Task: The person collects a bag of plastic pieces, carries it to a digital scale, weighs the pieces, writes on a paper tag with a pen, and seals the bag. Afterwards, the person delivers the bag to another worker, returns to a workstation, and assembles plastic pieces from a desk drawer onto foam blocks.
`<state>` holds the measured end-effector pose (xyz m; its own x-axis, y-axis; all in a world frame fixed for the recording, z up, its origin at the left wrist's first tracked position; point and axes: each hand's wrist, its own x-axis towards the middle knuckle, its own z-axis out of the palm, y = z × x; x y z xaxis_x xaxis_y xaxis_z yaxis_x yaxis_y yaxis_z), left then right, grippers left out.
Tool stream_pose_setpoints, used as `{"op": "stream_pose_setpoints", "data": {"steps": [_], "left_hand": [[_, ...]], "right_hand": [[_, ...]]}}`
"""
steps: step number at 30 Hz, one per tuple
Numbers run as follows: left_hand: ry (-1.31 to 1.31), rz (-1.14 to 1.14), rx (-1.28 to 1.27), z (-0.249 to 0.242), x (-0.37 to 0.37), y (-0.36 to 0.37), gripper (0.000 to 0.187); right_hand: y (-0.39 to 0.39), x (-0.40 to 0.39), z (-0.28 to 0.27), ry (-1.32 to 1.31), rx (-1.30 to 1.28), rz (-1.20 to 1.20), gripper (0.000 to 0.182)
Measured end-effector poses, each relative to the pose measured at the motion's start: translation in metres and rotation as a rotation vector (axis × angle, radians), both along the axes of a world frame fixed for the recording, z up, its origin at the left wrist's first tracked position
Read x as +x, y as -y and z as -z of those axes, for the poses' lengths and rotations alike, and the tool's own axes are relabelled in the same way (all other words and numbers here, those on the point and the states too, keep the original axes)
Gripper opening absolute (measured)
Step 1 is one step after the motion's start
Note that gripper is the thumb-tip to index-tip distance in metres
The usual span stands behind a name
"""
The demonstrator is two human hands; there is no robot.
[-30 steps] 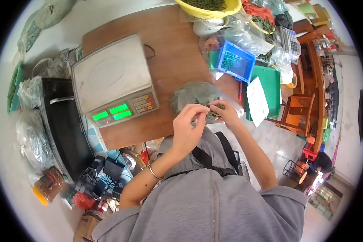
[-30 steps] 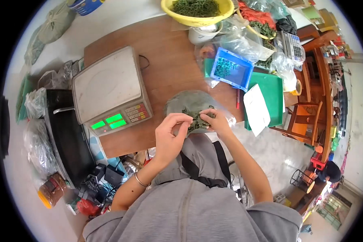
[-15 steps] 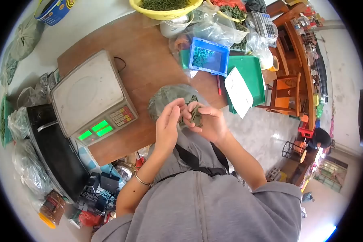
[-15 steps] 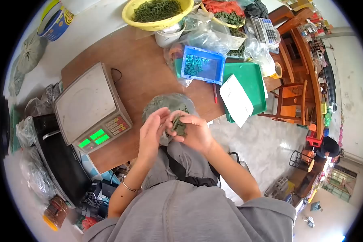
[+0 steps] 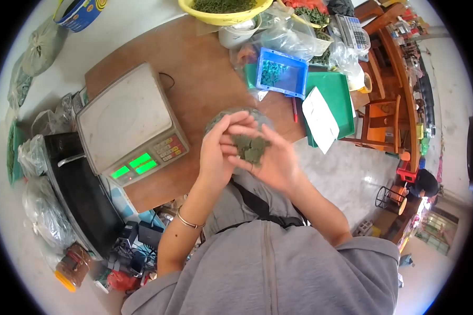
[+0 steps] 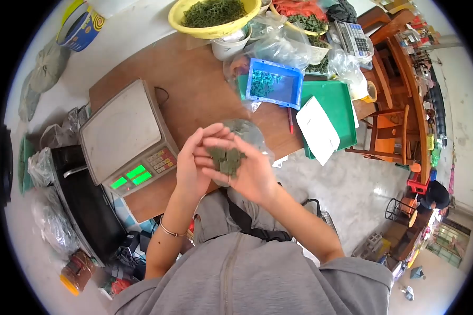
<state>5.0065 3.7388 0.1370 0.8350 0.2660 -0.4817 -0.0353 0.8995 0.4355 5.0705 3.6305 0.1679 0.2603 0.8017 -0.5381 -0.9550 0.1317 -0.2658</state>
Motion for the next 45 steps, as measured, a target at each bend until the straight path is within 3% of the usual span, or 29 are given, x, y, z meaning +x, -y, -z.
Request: {"op": "stream_pose_setpoints", "data": {"steps": [4, 9, 12, 18, 20, 24, 26, 35, 45], "left_hand": [[-0.168, 0.010, -0.072, 0.027, -0.012, 0.001, 0.037], [-0.175, 0.006, -0.090, 0.028, -0.022, 0.004, 0.039], [-0.010, 0.020, -0.057, -0.002, -0.020, 0.008, 0.044], [0.264, 0.002, 0.049, -0.055, -0.018, 0.008, 0.044], [0.307, 0.007, 0.091, -0.060, -0.020, 0.007, 0.043], [0.309, 0.020, 0.112, -0.076, -0.025, 0.007, 0.043], [0.298, 0.018, 0.121, -0.078, -0.026, 0.009, 0.042], [0.302, 0.010, 0.053, -0.079, -0.030, 0.005, 0.038], [0.333, -0.003, 0.018, -0.079, -0.031, 0.002, 0.037]], "right_hand": [[0.015, -0.015, 0.021, -0.065, -0.008, -0.094, 0.049], [0.019, -0.026, 0.028, -0.156, 0.057, 0.031, 0.049], [0.011, -0.022, 0.001, -0.137, 0.161, 0.128, 0.053], [0.005, -0.021, -0.043, -0.006, 0.263, 0.067, 0.073], [0.003, -0.023, -0.052, 0.154, 0.325, -0.006, 0.077], [0.002, -0.026, -0.069, 0.021, 0.345, 0.028, 0.066], [0.002, -0.027, -0.077, 0.044, 0.235, -0.012, 0.064], [0.001, -0.031, -0.078, 0.065, 0.274, 0.005, 0.082], [-0.005, -0.032, -0.086, -0.023, 0.215, 0.017, 0.075]]}}
